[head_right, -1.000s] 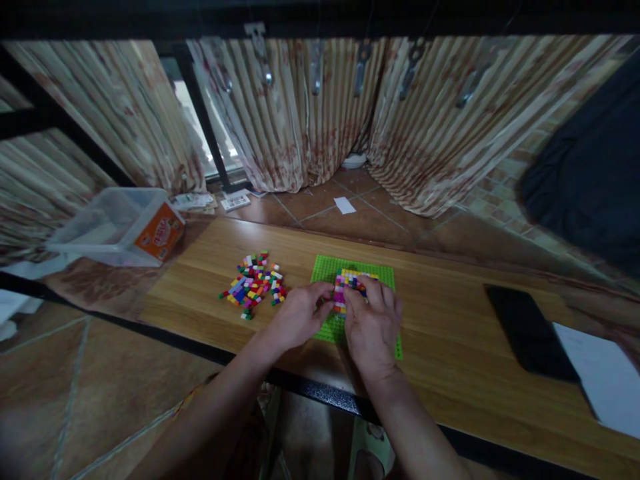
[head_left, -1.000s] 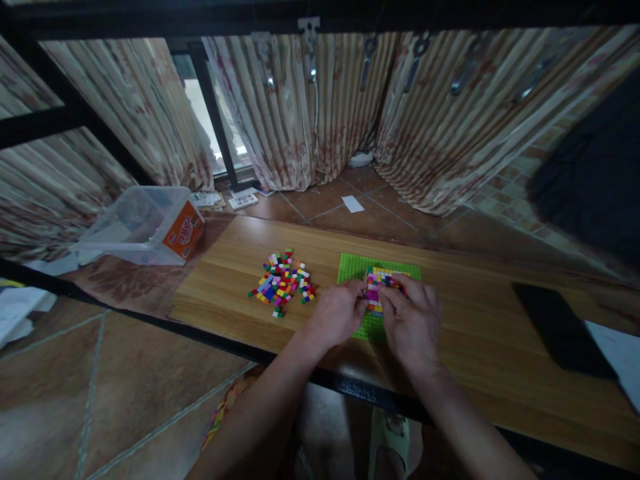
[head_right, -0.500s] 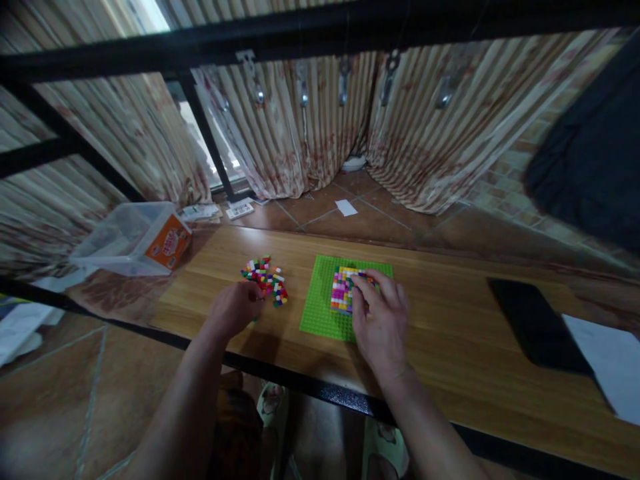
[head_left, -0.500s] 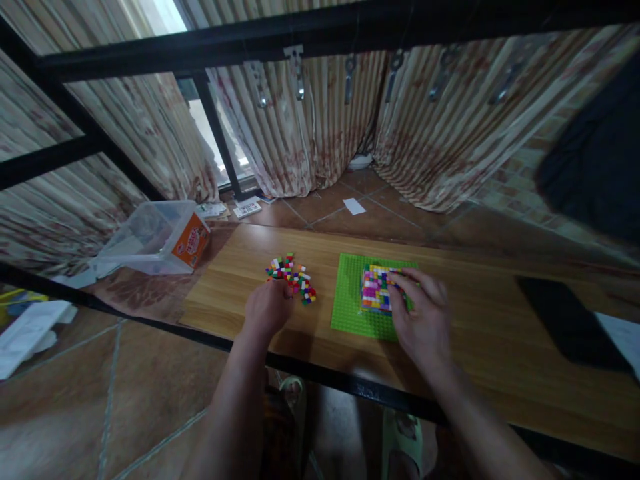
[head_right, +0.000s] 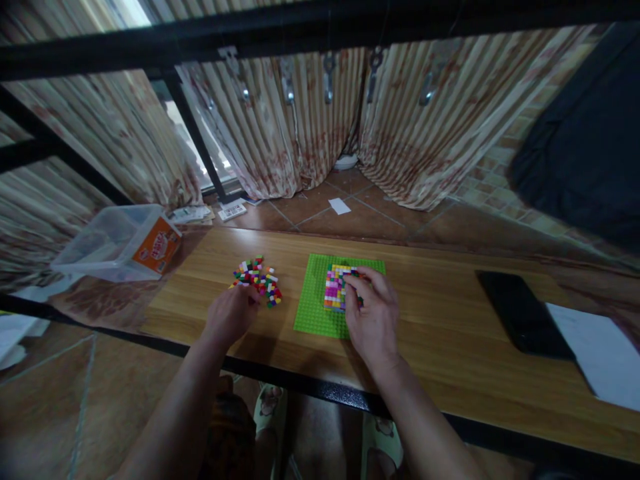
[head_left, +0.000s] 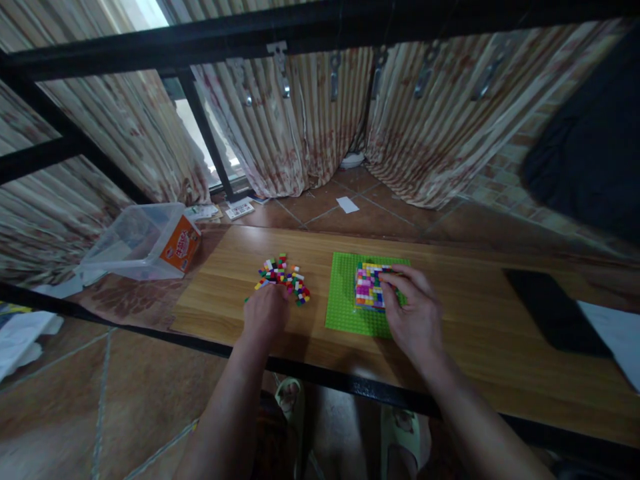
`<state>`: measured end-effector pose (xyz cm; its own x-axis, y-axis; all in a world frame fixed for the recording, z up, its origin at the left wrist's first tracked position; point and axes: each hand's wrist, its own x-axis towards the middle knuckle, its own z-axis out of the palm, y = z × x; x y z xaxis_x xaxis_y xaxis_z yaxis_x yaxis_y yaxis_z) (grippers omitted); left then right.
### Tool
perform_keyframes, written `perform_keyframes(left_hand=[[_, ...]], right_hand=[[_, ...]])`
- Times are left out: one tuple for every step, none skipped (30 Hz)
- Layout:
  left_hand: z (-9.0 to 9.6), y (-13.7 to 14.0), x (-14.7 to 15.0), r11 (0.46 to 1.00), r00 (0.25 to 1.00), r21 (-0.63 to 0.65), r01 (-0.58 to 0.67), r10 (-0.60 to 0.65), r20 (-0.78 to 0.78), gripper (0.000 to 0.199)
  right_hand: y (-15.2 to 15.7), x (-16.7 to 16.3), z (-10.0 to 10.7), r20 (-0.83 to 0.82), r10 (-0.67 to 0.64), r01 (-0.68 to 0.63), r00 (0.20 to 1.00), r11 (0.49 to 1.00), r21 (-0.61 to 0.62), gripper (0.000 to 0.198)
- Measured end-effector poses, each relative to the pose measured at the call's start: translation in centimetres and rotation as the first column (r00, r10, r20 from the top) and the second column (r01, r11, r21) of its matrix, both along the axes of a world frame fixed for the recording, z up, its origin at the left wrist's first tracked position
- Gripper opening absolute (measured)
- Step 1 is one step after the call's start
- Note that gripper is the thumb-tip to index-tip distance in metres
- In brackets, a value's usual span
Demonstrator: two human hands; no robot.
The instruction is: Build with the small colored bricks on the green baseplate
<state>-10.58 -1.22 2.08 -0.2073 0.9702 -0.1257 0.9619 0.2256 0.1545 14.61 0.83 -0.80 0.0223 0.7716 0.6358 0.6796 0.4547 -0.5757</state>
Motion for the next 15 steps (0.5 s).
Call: perform_keyframes(left_hand=[[0.0,0.0,0.0,1.000,1.000,0.008,0.001,-0.001,-0.002,0.019],[-0.1,-0.1,-0.1,1.000,1.000,0.019,0.006,-0.006,-0.003,0.019],[-0.1,0.0,-0.2,0.999,1.000,0.030,0.011,-0.011,0.000,0.019],[-0.1,0.0,-0.3,0.999,1.000,0.041,0.012,-0.012,0.010,0.018],[-0.1,0.1,-0.4,0.998,0.999,0.057,0.010,-0.012,0.036,0.017],[-0.1,0.2,-0.4,0.997,0.996,0.076,0.005,-0.012,0.086,0.016],[-0.1,0.4,-0.3,0.995,0.986,0.103,-0.004,-0.013,0.167,0.014],[0.0,0.6,-0.1,0.991,0.958,0.136,-0.019,-0.021,0.287,0.012],[0.1,0.8,0.2,0.984,0.896,0.172,-0.041,-0.040,0.442,0.010],[0.2,1.0,0.7,0.978,0.788,0.199,-0.070,-0.068,0.612,0.008],[0.3,1.1,1.3,0.973,0.630,0.207,-0.106,-0.095,0.770,0.007],[0.4,1.2,2.1,0.970,0.434,0.193,-0.146,-0.113,0.894,0.008],[0.5,1.2,2.9,0.974,0.239,0.147,-0.171,-0.104,0.966,0.012],[0.7,1.2,3.8,0.978,0.064,0.083,-0.193,-0.072,0.995,0.018],[0.8,1.1,4.6,0.984,-0.072,0.011,-0.179,-0.024,0.997,0.024]], right_hand=[[0.0,-0.1,0.0,-0.008,0.004,-0.004,1.000,1.000,-0.004,0.019],[0.0,-0.1,0.1,-0.015,0.007,-0.007,1.000,1.000,-0.004,0.019],[0.1,-0.1,0.2,-0.023,0.007,-0.007,1.000,1.000,-0.003,0.019],[0.1,-0.2,0.2,-0.035,0.005,-0.005,0.999,1.000,0.000,0.019],[0.1,-0.2,0.4,-0.051,0.000,0.001,0.999,1.000,0.004,0.019],[0.1,-0.2,0.5,-0.070,-0.005,0.006,0.998,1.000,0.008,0.019],[0.1,-0.3,0.6,-0.090,-0.006,0.007,0.996,1.000,0.011,0.018],[0.1,-0.3,0.8,-0.110,-0.002,0.003,0.994,1.000,0.013,0.018],[0.0,-0.4,0.9,-0.127,0.010,-0.008,0.992,1.000,0.013,0.017],[-0.1,-0.5,1.1,-0.137,0.028,-0.027,0.990,1.000,0.011,0.017],[-0.2,-0.7,1.2,-0.143,0.051,-0.051,0.988,0.999,0.005,0.016],[-0.4,-0.8,1.3,-0.144,0.076,-0.078,0.987,0.997,-0.004,0.015],[-0.6,-1.0,1.4,-0.145,0.104,-0.108,0.984,0.994,-0.016,0.015],[-0.8,-1.1,1.5,-0.146,0.133,-0.139,0.980,0.990,-0.030,0.014],[-1.1,-1.3,1.5,-0.149,0.160,-0.169,0.976,0.985,-0.046,0.014]])
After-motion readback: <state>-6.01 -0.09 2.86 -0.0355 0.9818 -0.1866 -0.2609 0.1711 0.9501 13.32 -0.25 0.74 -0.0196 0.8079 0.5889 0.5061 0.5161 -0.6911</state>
